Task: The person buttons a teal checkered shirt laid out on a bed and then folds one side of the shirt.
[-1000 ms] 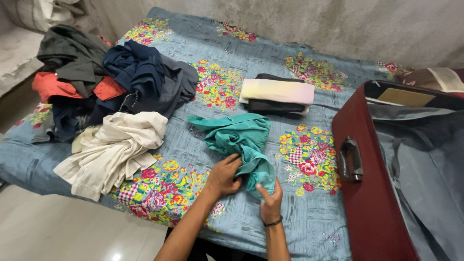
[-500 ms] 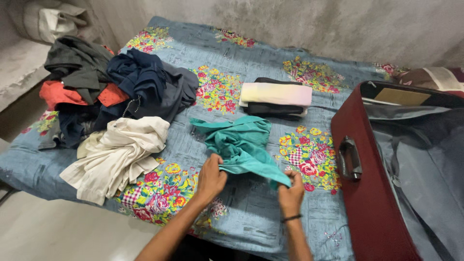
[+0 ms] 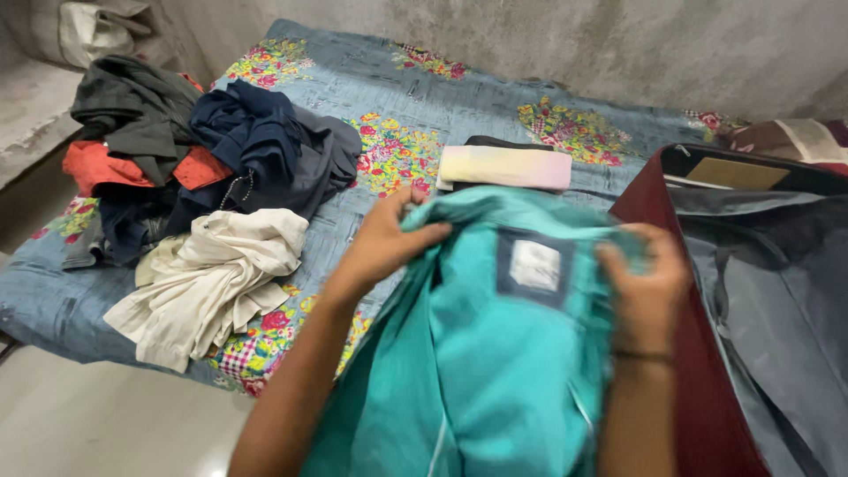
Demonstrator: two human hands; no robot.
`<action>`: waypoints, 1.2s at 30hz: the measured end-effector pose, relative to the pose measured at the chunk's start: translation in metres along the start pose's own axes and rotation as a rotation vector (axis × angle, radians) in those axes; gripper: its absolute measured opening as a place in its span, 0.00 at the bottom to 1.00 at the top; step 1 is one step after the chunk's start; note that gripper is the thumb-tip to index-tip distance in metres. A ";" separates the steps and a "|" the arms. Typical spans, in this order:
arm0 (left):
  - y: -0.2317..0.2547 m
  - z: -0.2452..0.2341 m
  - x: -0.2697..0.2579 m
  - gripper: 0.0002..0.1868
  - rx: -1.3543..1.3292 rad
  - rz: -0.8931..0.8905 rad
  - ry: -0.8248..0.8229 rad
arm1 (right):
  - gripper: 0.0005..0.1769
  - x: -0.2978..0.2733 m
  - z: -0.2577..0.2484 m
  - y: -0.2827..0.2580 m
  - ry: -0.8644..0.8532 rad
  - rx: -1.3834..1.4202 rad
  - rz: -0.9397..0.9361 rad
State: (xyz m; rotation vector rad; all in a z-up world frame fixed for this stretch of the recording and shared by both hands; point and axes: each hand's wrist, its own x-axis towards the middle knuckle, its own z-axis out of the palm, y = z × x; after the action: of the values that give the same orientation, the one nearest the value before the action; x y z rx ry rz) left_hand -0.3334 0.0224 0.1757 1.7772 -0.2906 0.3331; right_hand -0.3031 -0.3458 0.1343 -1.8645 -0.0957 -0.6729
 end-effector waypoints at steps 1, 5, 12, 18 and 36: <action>-0.036 0.014 0.006 0.22 0.316 -0.105 0.048 | 0.19 0.000 0.028 0.021 0.006 -0.193 -0.103; -0.164 0.066 -0.043 0.21 0.715 -0.328 0.133 | 0.28 -0.061 0.102 0.121 -0.096 -0.424 0.132; -0.196 0.084 -0.073 0.16 0.732 -0.203 0.290 | 0.18 -0.114 0.129 0.160 -0.105 -0.596 -0.193; -0.191 0.084 -0.078 0.15 0.660 -0.038 0.377 | 0.20 -0.110 0.129 0.158 -0.058 -0.705 -0.237; 0.008 0.027 -0.142 0.14 0.131 0.475 0.472 | 0.18 -0.141 -0.009 -0.072 0.203 -0.226 -0.260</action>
State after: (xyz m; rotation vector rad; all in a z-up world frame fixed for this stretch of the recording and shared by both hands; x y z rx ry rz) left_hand -0.4658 -0.0035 0.1243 1.6820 -0.3532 1.1125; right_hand -0.4520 -0.2902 0.1277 -2.0060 -0.1362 -1.0869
